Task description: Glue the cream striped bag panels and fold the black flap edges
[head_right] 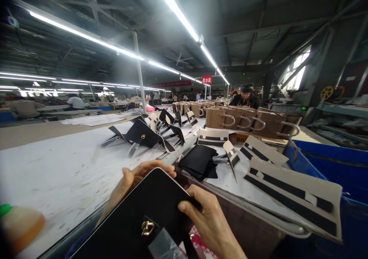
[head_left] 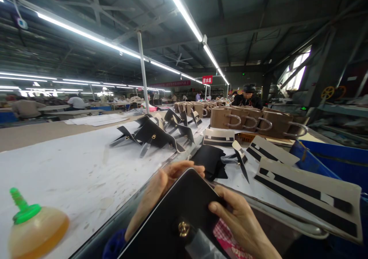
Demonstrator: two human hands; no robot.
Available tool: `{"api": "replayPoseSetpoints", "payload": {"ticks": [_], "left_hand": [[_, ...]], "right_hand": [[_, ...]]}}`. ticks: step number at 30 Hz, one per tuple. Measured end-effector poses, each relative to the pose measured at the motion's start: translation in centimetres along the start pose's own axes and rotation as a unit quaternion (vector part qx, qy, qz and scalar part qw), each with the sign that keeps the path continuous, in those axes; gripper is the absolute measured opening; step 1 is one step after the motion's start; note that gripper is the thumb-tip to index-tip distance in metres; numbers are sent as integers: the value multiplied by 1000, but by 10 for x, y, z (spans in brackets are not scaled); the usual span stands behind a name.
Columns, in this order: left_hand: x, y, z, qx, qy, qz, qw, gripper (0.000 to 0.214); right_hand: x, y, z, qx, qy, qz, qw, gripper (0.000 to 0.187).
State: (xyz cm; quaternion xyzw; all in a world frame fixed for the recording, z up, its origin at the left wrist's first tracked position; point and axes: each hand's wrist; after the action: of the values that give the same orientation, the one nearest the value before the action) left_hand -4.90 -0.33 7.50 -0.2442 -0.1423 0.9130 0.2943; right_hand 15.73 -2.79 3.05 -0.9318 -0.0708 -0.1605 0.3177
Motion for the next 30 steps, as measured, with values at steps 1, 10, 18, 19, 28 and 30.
{"api": "replayPoseSetpoints", "payload": {"ticks": [1, 10, 18, 19, 28, 30], "left_hand": [[6, 9, 7, 31, -17, -1, 999, 59], [11, 29, 8, -44, -494, 79, 865, 41], [-2, 28, -14, -145, -572, 210, 779, 17], [-4, 27, -17, -142, -578, 218, 773, 20], [-9, 20, -31, -224, -644, 238, 691, 28], [-3, 19, -30, -223, -661, 257, 669, 28]], "right_hand": [[6, 1, -3, 16, 48, 11, 999, 38], [9, 0, -13, 115, 244, -10, 963, 24], [-6, -1, -14, 182, 266, 3, 947, 26], [-11, -3, -15, 198, 271, 11, 942, 29], [-46, -16, -2, 172, 339, 43, 924, 43], [-47, -17, 6, 156, 348, 34, 924, 38]]}}
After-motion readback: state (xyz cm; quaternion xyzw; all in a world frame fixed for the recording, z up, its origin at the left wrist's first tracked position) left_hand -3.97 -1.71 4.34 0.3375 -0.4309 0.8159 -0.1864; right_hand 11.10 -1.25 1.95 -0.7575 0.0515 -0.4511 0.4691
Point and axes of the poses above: each hand's wrist, its own y-axis away from the middle knuckle, its own x-axis out of the back of the hand, z = x × y, and after that the axes turned 6 degrees about x, right-handed
